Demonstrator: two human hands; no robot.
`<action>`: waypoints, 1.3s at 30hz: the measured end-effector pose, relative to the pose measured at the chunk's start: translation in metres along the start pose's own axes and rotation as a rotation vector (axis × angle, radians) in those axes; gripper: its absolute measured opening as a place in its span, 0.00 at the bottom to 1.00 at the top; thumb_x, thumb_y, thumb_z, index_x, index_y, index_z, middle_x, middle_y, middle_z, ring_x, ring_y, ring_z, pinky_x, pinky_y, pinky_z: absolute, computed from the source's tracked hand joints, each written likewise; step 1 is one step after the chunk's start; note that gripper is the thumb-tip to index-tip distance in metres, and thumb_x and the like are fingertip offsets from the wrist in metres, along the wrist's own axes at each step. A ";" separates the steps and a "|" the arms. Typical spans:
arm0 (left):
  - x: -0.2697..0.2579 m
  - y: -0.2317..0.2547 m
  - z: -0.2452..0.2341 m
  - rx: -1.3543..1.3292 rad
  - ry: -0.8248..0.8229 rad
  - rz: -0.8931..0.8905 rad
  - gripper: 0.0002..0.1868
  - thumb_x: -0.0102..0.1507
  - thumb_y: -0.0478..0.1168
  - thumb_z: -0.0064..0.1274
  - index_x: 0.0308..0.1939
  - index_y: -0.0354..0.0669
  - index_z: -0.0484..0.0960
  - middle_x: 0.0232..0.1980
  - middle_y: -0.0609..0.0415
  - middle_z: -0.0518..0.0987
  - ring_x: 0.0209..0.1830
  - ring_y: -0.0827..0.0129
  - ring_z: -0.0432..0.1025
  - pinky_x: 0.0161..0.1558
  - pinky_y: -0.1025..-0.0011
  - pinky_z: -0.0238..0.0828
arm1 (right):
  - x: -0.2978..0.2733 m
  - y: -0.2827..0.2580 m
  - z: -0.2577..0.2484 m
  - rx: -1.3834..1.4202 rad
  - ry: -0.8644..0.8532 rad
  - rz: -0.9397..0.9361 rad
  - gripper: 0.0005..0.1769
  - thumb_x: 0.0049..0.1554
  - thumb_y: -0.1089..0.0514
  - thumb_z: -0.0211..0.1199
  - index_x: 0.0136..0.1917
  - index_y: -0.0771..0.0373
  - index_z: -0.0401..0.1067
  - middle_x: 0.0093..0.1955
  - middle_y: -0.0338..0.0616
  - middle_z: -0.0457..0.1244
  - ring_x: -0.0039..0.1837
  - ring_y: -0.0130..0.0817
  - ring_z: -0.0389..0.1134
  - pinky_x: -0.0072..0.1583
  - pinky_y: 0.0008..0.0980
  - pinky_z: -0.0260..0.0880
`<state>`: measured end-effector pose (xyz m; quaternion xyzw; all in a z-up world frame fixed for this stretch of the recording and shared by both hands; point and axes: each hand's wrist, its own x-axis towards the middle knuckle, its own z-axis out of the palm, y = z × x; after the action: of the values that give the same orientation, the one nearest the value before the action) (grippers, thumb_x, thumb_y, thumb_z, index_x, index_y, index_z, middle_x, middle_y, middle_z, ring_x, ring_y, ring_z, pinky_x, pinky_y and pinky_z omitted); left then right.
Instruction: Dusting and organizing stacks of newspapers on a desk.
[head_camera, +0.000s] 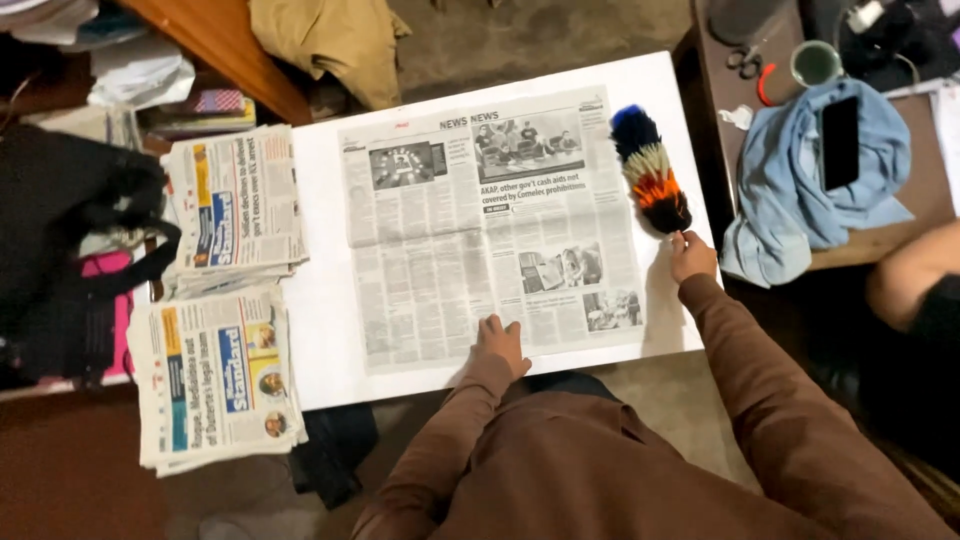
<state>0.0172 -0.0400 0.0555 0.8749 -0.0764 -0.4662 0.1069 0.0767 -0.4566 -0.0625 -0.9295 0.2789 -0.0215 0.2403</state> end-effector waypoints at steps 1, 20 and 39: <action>0.005 0.000 0.007 -0.018 0.002 -0.018 0.45 0.59 0.51 0.63 0.75 0.48 0.59 0.76 0.40 0.48 0.81 0.36 0.38 0.67 0.40 0.63 | 0.013 0.014 0.009 0.000 -0.017 -0.019 0.22 0.66 0.43 0.56 0.58 0.63 0.76 0.46 0.65 0.69 0.51 0.65 0.70 0.55 0.54 0.69; 0.016 0.052 0.045 -0.085 0.383 0.724 0.21 0.62 0.35 0.53 0.60 0.42 0.79 0.60 0.46 0.76 0.65 0.53 0.67 0.67 0.56 0.64 | -0.085 -0.018 0.040 -0.030 -0.268 0.062 0.42 0.50 0.42 0.69 0.71 0.63 0.62 0.63 0.65 0.61 0.61 0.61 0.66 0.62 0.50 0.69; 0.052 0.024 0.049 0.017 0.050 0.865 0.29 0.61 0.38 0.59 0.66 0.39 0.73 0.67 0.37 0.69 0.69 0.43 0.61 0.67 0.51 0.62 | -0.148 0.024 0.080 0.144 -0.396 0.396 0.22 0.51 0.43 0.69 0.50 0.62 0.81 0.44 0.48 0.74 0.49 0.42 0.76 0.55 0.38 0.74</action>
<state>0.0048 -0.0811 -0.0064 0.7743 -0.4372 -0.3565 0.2868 -0.0470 -0.3614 -0.1300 -0.8235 0.4004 0.1882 0.3551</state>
